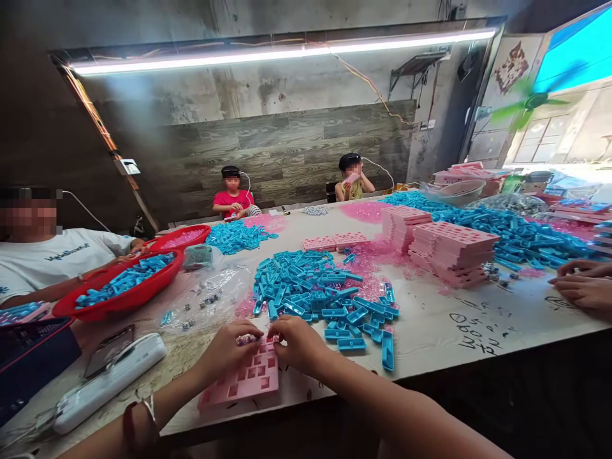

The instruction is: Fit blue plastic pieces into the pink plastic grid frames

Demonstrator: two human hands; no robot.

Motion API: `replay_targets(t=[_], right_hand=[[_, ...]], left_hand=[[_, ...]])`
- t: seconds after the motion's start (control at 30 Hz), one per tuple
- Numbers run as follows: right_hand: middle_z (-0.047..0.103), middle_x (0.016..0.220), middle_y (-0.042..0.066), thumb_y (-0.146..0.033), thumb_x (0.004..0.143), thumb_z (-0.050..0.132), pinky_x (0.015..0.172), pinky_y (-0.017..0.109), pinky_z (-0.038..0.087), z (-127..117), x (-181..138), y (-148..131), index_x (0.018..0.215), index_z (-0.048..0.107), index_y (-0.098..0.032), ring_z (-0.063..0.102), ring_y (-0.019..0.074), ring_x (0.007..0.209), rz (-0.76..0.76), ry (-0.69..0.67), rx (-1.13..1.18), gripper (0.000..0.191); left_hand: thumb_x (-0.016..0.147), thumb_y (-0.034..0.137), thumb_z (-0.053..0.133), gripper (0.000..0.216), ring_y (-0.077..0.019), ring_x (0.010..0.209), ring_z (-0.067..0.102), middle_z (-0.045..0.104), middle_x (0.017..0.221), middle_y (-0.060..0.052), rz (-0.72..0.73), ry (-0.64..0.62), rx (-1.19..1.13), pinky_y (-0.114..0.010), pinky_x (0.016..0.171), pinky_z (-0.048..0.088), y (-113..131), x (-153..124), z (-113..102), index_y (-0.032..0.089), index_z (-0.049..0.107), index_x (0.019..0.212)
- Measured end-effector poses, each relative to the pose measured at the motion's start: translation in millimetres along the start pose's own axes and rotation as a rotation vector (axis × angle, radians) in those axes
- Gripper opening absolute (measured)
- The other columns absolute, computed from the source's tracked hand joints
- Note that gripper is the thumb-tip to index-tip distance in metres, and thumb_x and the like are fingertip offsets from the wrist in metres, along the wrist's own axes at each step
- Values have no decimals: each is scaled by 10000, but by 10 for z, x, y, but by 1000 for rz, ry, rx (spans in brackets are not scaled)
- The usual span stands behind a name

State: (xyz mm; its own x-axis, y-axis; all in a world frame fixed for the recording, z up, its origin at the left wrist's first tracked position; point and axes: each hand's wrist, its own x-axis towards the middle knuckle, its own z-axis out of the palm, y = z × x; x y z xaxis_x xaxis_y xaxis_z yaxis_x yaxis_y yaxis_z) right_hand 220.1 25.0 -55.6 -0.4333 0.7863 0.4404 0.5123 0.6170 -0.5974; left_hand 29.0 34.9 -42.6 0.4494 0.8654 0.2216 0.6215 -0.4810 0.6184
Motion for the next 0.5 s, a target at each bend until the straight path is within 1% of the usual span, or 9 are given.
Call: replay_targets(t=[0.17, 0.33, 0.5], right_hand=[[627, 745, 40, -32, 630, 546, 601, 200, 422, 5, 5, -22, 746, 667, -150, 561, 115, 658, 6, -23, -9, 205], [631, 752, 42, -28, 621, 536, 600, 205, 429, 12, 0, -32, 752, 670, -153, 566, 121, 661, 26, -37, -24, 226], [635, 744, 42, -40, 626, 543, 611, 207, 431, 21, 4, -21, 746, 671, -146, 568, 124, 674, 18, -44, -30, 205]], left_hand=[[737, 250, 543, 208, -175, 867, 588, 670, 906, -37, 0, 1, 32, -287, 815, 444, 8, -13, -22, 209, 698, 870], [719, 199, 555, 154, -186, 867, 581, 678, 865, -22, 23, 39, 80, -306, 826, 419, 16, -12, -29, 208, 688, 794], [699, 167, 551, 158, -176, 830, 586, 679, 847, -12, 7, 35, 64, -290, 785, 420, -3, -21, 3, 203, 678, 785]])
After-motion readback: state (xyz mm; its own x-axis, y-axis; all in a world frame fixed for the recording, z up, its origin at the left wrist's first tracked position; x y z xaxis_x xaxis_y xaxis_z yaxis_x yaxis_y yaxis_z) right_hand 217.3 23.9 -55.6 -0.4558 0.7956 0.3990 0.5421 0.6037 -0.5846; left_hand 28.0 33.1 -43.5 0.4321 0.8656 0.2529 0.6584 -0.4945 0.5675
